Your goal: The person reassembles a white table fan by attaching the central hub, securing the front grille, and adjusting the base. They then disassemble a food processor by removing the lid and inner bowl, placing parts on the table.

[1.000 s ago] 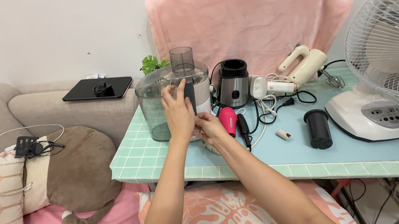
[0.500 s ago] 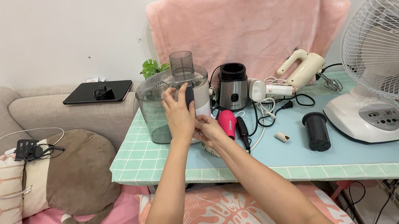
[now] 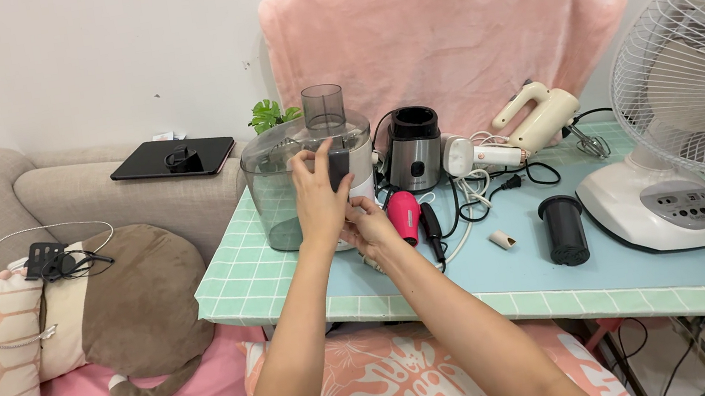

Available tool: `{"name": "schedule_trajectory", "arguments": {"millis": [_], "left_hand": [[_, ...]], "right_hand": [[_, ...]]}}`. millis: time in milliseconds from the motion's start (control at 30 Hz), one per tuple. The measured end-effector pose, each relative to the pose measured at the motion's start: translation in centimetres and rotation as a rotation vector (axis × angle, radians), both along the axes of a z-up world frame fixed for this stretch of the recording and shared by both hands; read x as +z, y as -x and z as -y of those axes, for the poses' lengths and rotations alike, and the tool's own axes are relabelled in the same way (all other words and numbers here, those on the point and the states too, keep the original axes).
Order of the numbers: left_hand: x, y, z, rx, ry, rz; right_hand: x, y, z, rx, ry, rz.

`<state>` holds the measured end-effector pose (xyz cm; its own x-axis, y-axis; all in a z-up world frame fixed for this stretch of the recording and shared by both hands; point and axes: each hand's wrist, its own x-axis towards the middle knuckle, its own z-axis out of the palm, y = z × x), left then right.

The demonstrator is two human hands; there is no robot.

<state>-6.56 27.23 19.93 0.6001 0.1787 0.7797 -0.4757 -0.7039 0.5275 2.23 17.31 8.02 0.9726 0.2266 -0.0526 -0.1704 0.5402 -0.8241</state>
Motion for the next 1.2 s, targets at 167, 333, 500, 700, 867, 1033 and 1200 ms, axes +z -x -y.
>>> {"name": "schedule_trajectory", "arguments": {"millis": [167, 333, 500, 700, 867, 1033, 1200], "left_hand": [[-1.5, 1.0, -0.2, -0.091, 0.045, 0.036], [-4.9, 2.8, -1.6, -0.211, -0.065, 0.109], [-7.2, 3.7, -2.2, -0.262, -0.114, 0.054], [-8.4, 3.1, -2.1, -0.201, -0.195, -0.023], [-8.7, 3.3, -2.7, -0.138, -0.251, 0.006], [-7.0, 3.3, -3.6, -0.024, -0.165, 0.082], [-3.9, 1.2, -4.7, 0.134, 0.062, 0.189]], "right_hand": [[-1.0, -0.4, 1.2, 0.046, 0.153, -0.023], [-1.6, -1.8, 3.2, 0.083, 0.152, -0.093], [-1.2, -2.6, 4.3, 0.048, 0.121, -0.090], [-1.1, -2.6, 5.0, 0.042, 0.150, -0.103], [-0.8, -3.3, 6.1, -0.011, 0.190, -0.093], [1.3, -4.9, 7.5, -0.157, 0.230, 0.022], [5.6, -6.9, 7.8, -0.305, 0.296, 0.174]]}}
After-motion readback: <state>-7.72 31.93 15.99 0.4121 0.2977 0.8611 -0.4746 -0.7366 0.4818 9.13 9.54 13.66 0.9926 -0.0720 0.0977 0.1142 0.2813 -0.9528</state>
